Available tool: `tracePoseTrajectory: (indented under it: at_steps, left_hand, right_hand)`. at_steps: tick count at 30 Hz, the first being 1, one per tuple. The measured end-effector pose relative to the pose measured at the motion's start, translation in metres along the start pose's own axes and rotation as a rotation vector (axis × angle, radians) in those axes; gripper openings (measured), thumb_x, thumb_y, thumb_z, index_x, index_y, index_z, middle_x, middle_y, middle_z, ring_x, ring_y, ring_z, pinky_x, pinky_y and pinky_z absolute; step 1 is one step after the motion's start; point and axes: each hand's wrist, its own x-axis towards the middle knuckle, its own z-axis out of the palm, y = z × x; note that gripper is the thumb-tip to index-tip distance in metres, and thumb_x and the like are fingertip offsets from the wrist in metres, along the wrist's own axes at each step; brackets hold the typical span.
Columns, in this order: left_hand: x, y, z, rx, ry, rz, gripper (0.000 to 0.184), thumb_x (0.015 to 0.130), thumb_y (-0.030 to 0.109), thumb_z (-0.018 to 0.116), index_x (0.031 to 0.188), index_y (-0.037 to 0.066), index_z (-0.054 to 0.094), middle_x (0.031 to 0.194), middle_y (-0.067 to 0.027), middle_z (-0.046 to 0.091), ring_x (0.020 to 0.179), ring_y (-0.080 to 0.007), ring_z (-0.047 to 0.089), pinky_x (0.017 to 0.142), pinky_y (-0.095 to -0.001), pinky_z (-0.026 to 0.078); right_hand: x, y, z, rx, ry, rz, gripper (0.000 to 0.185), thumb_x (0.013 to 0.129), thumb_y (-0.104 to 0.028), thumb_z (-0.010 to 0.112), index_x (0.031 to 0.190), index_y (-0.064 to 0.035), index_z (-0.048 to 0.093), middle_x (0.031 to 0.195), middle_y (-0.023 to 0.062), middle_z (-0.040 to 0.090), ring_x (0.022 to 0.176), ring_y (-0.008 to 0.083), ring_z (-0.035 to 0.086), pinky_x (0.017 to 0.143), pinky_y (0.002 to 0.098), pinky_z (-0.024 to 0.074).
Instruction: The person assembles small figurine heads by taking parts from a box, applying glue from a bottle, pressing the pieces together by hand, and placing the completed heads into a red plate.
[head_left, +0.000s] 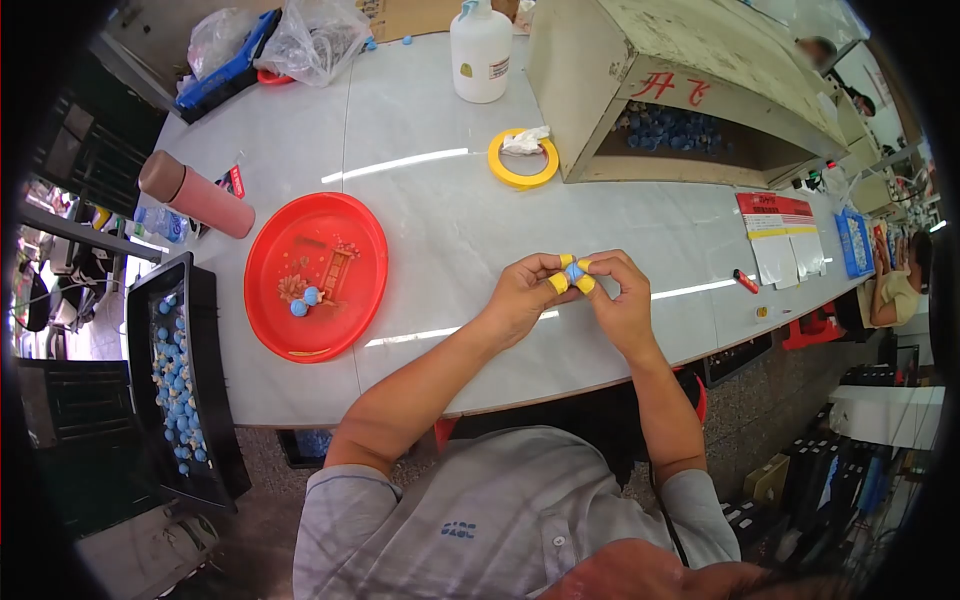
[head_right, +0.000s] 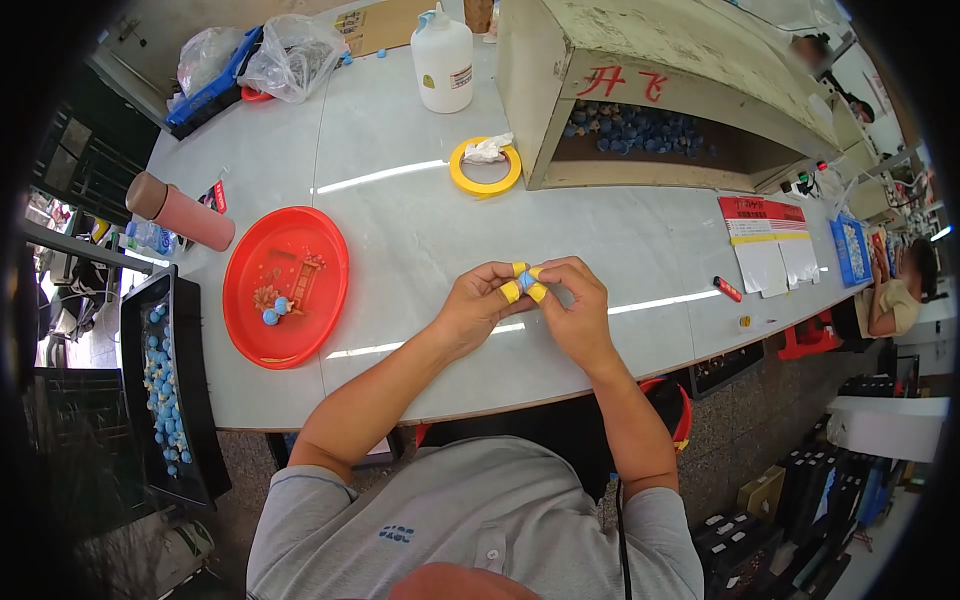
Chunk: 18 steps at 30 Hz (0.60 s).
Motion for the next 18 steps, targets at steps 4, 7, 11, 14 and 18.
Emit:
tracePoseTrajectory:
  at_steps: [4, 7, 11, 14, 18]
  left_hand:
    - [0.001, -0.001, -0.001, 0.004, 0.018, -0.021, 0.023, 0.099, 0.009, 0.061, 0.122, 0.002, 0.06, 0.12, -0.0091, 0.062, 0.111, -0.02, 0.064, 0.103, -0.0402, 0.053]
    - [0.0, 0.0, -0.001, 0.012, 0.017, -0.025, 0.023, 0.1, 0.009, 0.06, 0.121, 0.002, 0.061, 0.119, -0.0089, 0.063, 0.11, -0.0199, 0.064, 0.103, -0.0405, 0.054]
    - [0.0, -0.003, -0.003, 0.034, 0.002, -0.005, 0.021, 0.1, 0.009, 0.059, 0.119, 0.002, 0.062, 0.119, -0.0095, 0.064, 0.111, -0.02, 0.064, 0.102, -0.041, 0.055]
    - [-0.001, -0.004, -0.003, 0.029, 0.027, -0.02, 0.021, 0.101, 0.01, 0.059, 0.12, 0.002, 0.062, 0.12, -0.0104, 0.064, 0.112, -0.0208, 0.064, 0.1, -0.0405, 0.055]
    - [-0.002, 0.005, 0.011, 0.064, 0.135, -0.089, 0.022, 0.102, 0.014, 0.058, 0.121, 0.002, 0.059, 0.121, -0.0113, 0.064, 0.113, -0.022, 0.064, 0.097, -0.0394, 0.056]
  right_hand:
    - [-0.001, -0.001, 0.002, -0.034, 0.013, -0.036, 0.016, 0.082, 0.008, 0.069, 0.095, 0.0, 0.066, 0.101, 0.0117, 0.066, 0.093, 0.0241, 0.066, 0.084, 0.0319, 0.0523]
    - [-0.002, 0.001, 0.0, -0.027, -0.007, -0.055, 0.015, 0.082, 0.008, 0.068, 0.094, 0.0, 0.066, 0.1, 0.012, 0.066, 0.092, 0.0245, 0.066, 0.083, 0.0318, 0.0524]
    - [0.0, -0.001, -0.001, -0.024, -0.021, -0.046, 0.014, 0.082, 0.008, 0.068, 0.094, 0.0002, 0.066, 0.098, 0.0119, 0.065, 0.091, 0.0235, 0.065, 0.081, 0.0318, 0.0524]
    - [-0.001, -0.004, 0.002, 0.015, 0.034, -0.011, 0.014, 0.082, 0.007, 0.069, 0.095, 0.0005, 0.065, 0.095, 0.0115, 0.064, 0.087, 0.0221, 0.065, 0.079, 0.0317, 0.0524]
    - [-0.008, 0.001, 0.014, 0.011, 0.189, 0.06, 0.015, 0.082, 0.006, 0.069, 0.095, 0.0006, 0.064, 0.092, 0.0104, 0.062, 0.083, 0.0203, 0.064, 0.076, 0.0316, 0.0526]
